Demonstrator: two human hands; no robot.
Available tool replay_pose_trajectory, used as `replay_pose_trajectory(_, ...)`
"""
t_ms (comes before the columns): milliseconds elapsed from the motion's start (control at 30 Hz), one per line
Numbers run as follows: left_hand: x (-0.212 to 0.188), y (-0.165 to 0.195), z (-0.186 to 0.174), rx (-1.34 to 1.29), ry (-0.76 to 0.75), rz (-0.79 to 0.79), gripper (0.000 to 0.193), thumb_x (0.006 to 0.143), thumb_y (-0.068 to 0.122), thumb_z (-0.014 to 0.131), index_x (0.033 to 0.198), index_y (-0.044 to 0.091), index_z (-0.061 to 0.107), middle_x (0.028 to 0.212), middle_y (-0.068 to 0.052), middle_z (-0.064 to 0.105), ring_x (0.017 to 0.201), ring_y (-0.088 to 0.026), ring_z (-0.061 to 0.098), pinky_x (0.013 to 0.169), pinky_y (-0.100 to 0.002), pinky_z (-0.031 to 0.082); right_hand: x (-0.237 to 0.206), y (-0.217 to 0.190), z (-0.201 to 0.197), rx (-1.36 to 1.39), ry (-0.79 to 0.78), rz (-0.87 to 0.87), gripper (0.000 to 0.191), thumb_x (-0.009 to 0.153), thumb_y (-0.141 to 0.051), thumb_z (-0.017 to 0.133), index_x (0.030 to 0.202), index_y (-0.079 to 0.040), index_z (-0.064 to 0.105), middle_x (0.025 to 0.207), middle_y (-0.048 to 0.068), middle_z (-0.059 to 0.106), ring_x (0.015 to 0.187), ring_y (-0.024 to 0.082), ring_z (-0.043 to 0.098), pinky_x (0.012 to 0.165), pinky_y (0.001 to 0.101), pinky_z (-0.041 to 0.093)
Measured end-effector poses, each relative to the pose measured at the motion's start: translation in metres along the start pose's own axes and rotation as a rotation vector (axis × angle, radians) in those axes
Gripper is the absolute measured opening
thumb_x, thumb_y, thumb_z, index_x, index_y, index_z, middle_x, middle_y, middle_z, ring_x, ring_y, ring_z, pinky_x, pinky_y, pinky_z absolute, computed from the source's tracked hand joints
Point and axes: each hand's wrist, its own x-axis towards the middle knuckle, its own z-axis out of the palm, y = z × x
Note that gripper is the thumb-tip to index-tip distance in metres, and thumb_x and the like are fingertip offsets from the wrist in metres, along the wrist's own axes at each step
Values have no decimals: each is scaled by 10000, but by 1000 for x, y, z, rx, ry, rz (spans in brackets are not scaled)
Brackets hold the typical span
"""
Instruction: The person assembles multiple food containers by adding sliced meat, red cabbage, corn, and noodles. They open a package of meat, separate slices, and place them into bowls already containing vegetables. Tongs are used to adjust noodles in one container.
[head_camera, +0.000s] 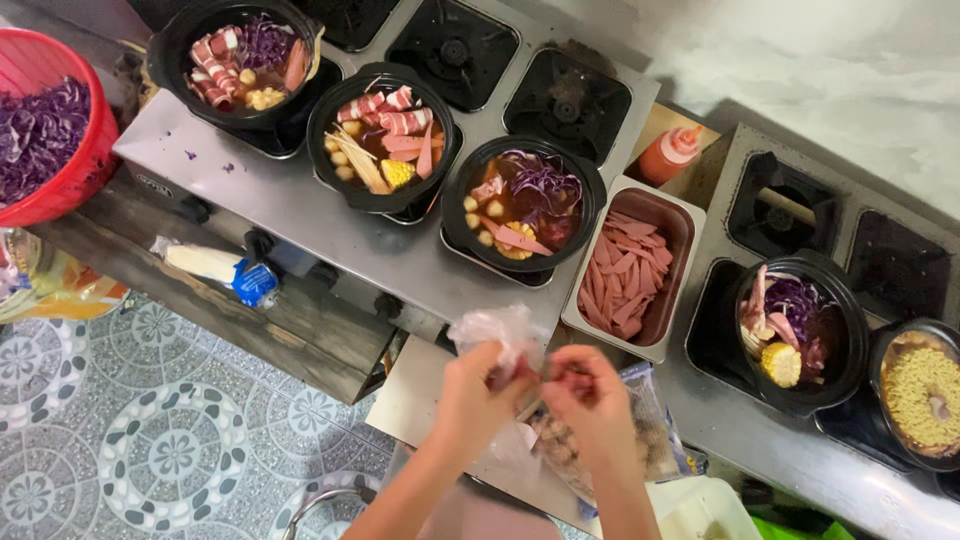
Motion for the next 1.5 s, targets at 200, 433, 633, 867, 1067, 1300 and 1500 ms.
replay_pose_trajectory(200, -10, -13, -6, 82, -135, 159, 92, 881, -51, 656, 938, -13, 595, 689, -110, 581, 582, -178, 523, 565, -339, 478, 7, -35, 21, -728, -61, -352, 289, 681, -45, 826, 949, -35, 718, 856, -1, 699, 724, 64, 655, 670, 225, 521)
replay_pose_trajectory(433, 4, -72, -31, -716, -283, -251, 417, 895, -20, 444, 1280, 57, 585, 1076, -95, 753, 882, -208, 762, 818, -356, 648, 36, -44, 5, -664, -177, -189, 205, 719, -91, 826, 923, -84, 804, 785, -3, 715, 648, 69, 595, 585, 241, 466)
replay_pose_trajectory(633, -11, -176, -43, -479, -231, -360, 282, 979, 71, 500, 1218, -25, 615, 1038, -197, 740, 886, -230, 730, 804, -382, 599, 168, -45, -19, -863, 58, -557, 255, 777, -166, 869, 978, -57, 756, 832, -6, 692, 719, 73, 620, 673, 237, 507)
replay_pose_trajectory(867, -11, -164, -21, 941, 47, 49, 499, 692, 238, 823, 1088, 4, 627, 1146, -256, 640, 1105, -438, 591, 854, -518, 508, 146, -24, -40, 24, -33, -58, 346, 872, -51, 675, 1217, -19, 665, 1016, 32, 686, 906, 160, 672, 830, 342, 566)
replay_pose_trajectory(1067, -31, -51, 1, 379, 10, 409, 411, 864, 157, 787, 1222, 24, 632, 1176, -188, 698, 1102, -384, 672, 930, -442, 551, -5, -8, -86, 175, 2, 176, 454, 883, 13, 574, 1330, -66, 559, 1194, 120, 710, 925, 219, 707, 836, 388, 602)
replay_pose_trajectory(1300, -84, 10, 118, -355, -588, -122, 345, 940, 101, 715, 1262, 18, 627, 1051, -63, 716, 888, -129, 714, 767, -278, 598, -122, 6, -154, 69, 7, -86, 435, 806, 131, 736, 1225, 55, 648, 1142, 112, 683, 1004, 184, 685, 878, 371, 616)
replay_pose_trajectory(1500, -127, 16, 195, -301, -751, 60, 278, 917, 62, 740, 1174, 8, 648, 1040, -29, 709, 943, -95, 698, 814, -275, 602, -196, 16, -223, -72, 167, -162, 400, 773, 154, 753, 1140, 38, 642, 1094, 84, 669, 990, 159, 688, 902, 322, 575)
